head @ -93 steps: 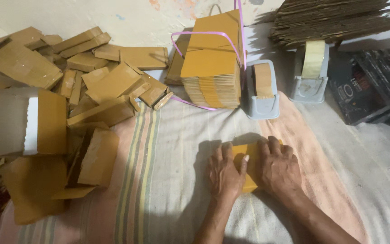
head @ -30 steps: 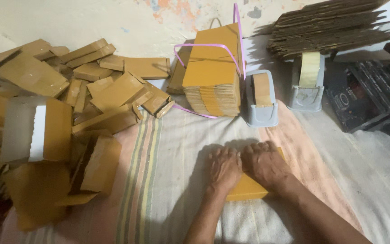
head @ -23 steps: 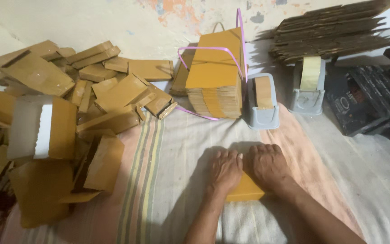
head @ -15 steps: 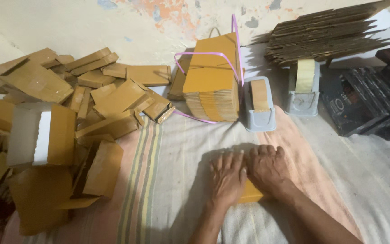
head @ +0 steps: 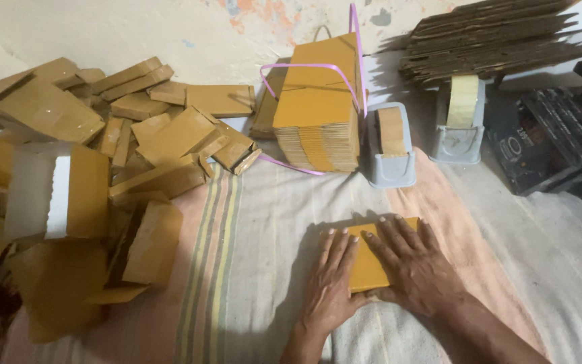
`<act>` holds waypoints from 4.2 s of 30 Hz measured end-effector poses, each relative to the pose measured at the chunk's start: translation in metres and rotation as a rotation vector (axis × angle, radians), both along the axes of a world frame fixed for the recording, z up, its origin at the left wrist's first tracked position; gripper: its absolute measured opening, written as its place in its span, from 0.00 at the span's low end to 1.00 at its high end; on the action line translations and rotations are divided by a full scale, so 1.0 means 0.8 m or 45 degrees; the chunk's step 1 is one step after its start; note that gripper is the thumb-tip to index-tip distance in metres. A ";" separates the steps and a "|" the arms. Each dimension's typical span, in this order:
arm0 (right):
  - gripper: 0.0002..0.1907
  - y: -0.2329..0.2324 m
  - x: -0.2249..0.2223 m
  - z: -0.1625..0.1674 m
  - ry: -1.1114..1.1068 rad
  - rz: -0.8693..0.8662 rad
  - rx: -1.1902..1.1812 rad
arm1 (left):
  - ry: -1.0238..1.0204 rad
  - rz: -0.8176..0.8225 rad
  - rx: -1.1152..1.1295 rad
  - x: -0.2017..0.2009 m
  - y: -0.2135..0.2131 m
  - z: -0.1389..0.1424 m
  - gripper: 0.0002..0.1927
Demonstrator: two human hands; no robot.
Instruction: The person assembles small cardboard boxes by folding the flaps and pressing the edges to form the structure. The person repeatedly picks up flat cardboard pieces, folds them into box shapes, and places the finished boxes aside.
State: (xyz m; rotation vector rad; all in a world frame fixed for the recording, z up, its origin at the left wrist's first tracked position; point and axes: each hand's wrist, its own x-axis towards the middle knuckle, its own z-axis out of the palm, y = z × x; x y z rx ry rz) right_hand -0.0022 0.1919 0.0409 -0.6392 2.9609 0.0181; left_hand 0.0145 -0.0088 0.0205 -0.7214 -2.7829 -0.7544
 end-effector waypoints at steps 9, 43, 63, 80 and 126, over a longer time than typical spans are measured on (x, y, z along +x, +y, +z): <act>0.60 0.032 0.013 0.012 0.192 0.103 -0.592 | 0.039 0.001 -0.003 0.013 -0.020 -0.009 0.54; 0.47 0.047 0.020 -0.037 0.140 -0.200 -0.707 | -0.546 0.441 0.290 -0.017 0.002 -0.011 0.31; 0.36 0.034 -0.004 -0.048 0.425 -0.014 -0.568 | -0.445 0.370 -0.239 -0.097 0.082 0.031 0.34; 0.48 0.068 0.052 -0.024 -0.745 -0.603 -1.846 | 0.573 0.428 0.201 -0.005 0.023 -0.017 0.25; 0.30 0.230 -0.274 0.090 0.906 -0.463 -0.199 | 0.568 0.718 0.038 -0.044 0.007 -0.053 0.11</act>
